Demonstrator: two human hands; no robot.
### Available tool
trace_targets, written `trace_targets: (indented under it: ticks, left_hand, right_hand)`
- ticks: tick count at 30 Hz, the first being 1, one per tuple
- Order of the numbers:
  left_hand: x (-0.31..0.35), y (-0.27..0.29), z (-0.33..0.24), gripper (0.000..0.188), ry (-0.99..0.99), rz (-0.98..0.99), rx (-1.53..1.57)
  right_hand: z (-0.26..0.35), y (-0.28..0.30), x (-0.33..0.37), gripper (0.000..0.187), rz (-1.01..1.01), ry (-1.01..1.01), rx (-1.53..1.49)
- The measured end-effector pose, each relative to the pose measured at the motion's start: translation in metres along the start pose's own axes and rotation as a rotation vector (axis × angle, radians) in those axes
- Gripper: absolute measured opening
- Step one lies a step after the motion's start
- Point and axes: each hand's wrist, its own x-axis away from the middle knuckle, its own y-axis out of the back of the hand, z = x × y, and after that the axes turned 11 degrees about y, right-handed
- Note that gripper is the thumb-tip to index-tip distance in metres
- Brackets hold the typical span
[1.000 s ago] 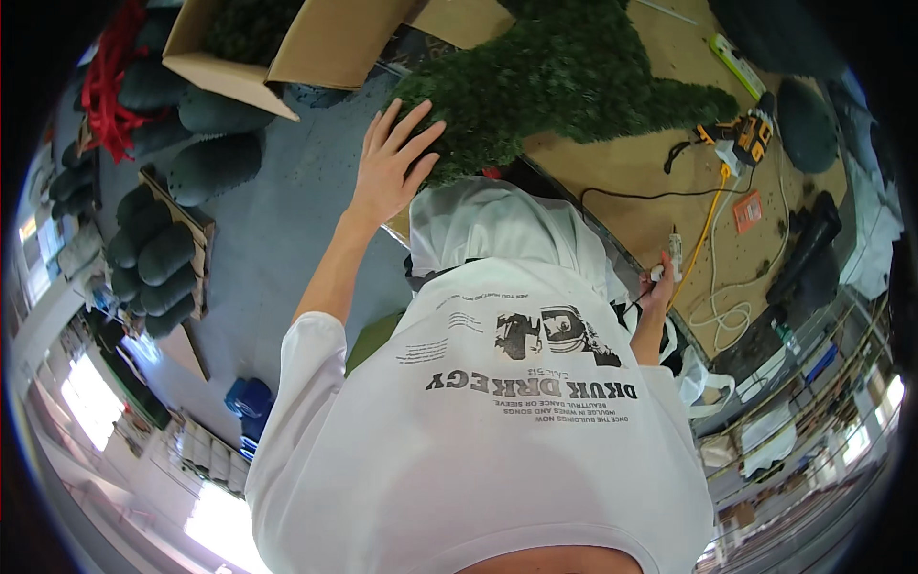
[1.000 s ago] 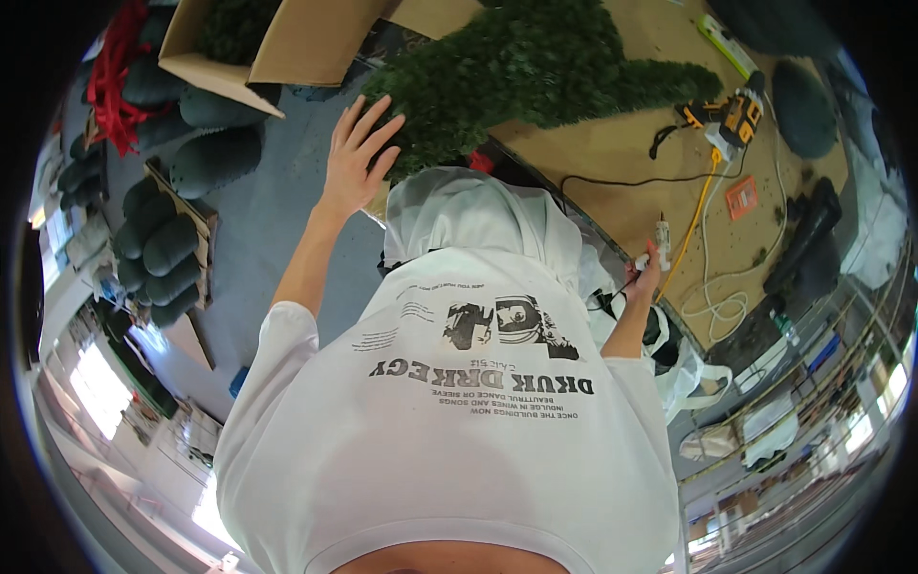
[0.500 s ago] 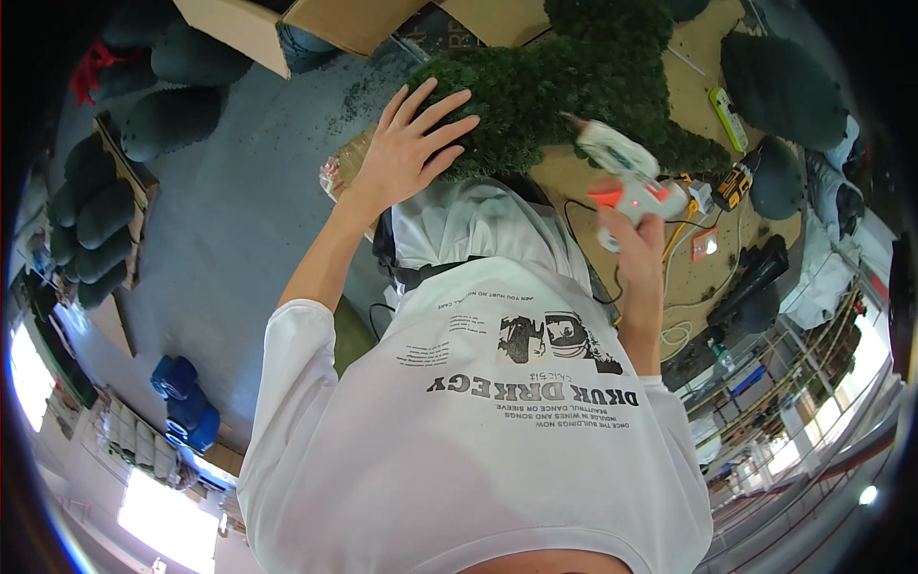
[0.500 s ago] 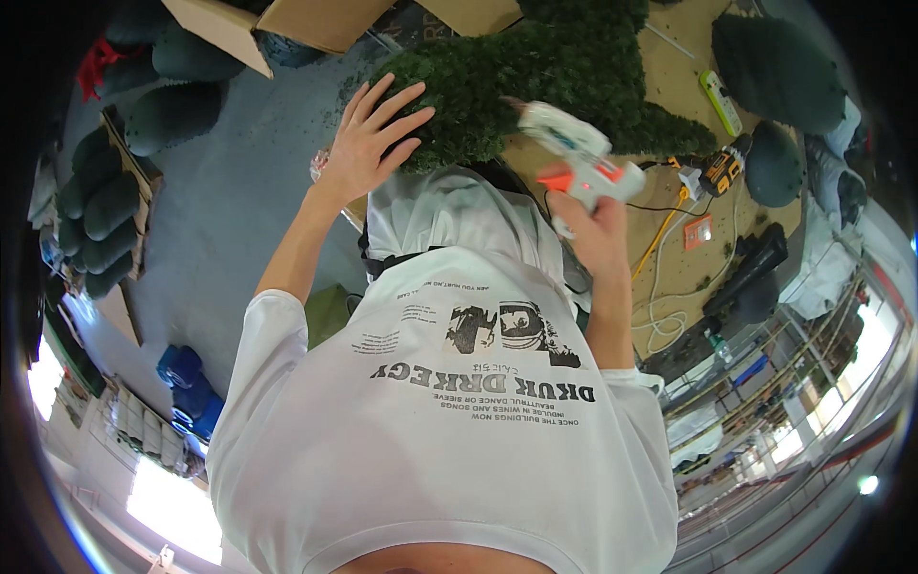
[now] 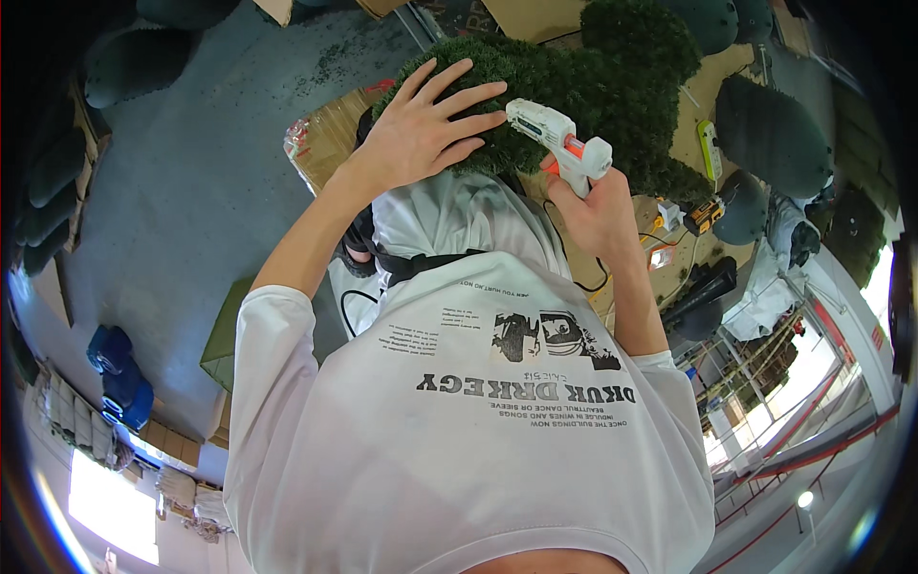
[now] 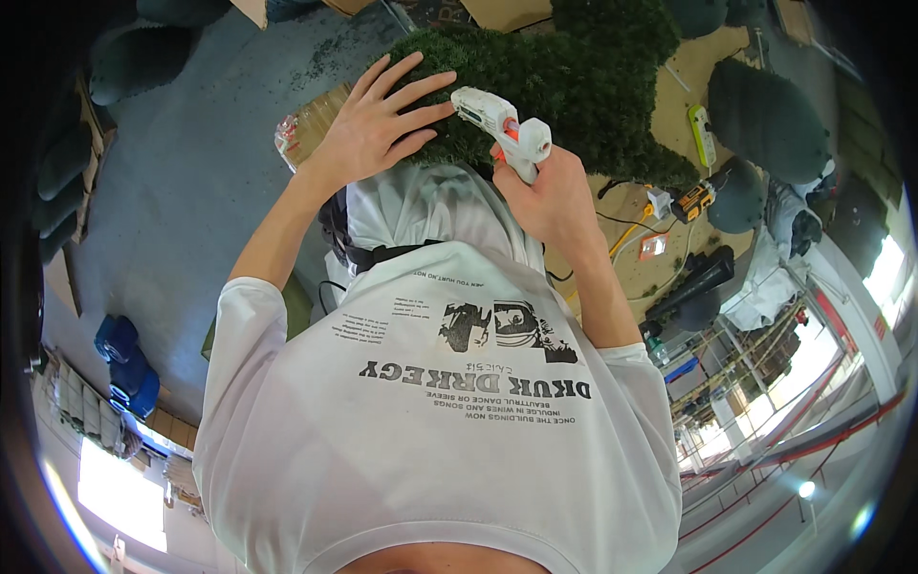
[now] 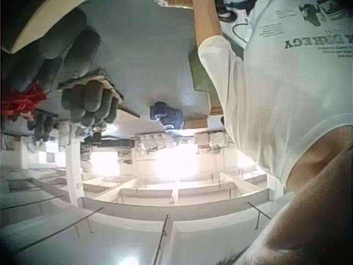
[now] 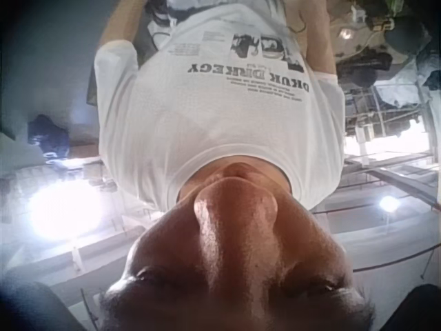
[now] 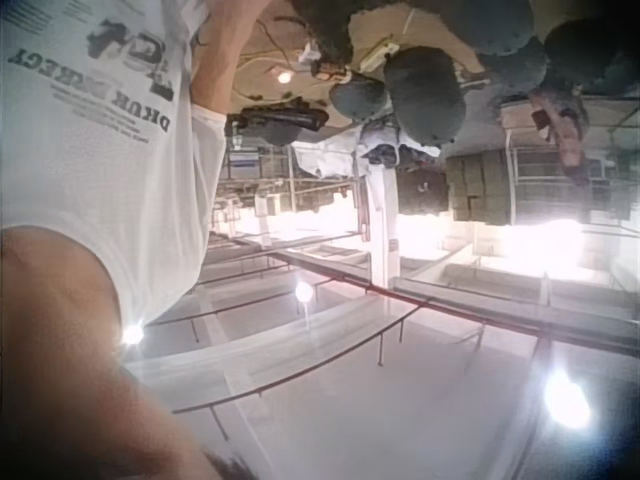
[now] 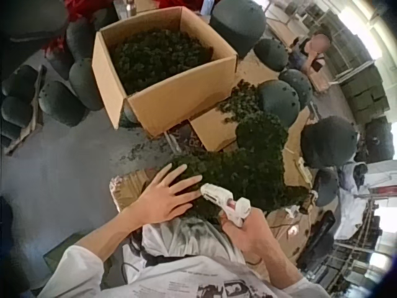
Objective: Applying patches of artificial moss or greenery to a foam animal frame using a glue gun and drill.
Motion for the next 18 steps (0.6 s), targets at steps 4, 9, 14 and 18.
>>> trace_targets:
  ticks: [4,9,14,18]
  left_hand:
    - [0.0007,0.0000,0.0010,0.037,-0.014,0.000,0.001]
    - [0.0008,0.0001,0.0019,0.037,-0.019,0.002,0.010]
    - [0.0010,-0.0014,0.0029,0.038,-0.021,-0.004,0.007]
    - [0.0006,-0.0018,0.0032,0.038,-0.019,0.004,0.010]
  right_hand:
    - [0.0007,-0.0012,-0.0049,0.021,0.000,0.026,0.077]
    - [0.0036,0.0015,-0.0049,0.021,0.028,0.003,0.110]
    - [0.0007,0.0014,-0.0052,0.020,0.024,0.043,0.111]
    - [0.0008,0.0022,-0.0051,0.020,0.029,0.052,0.115]
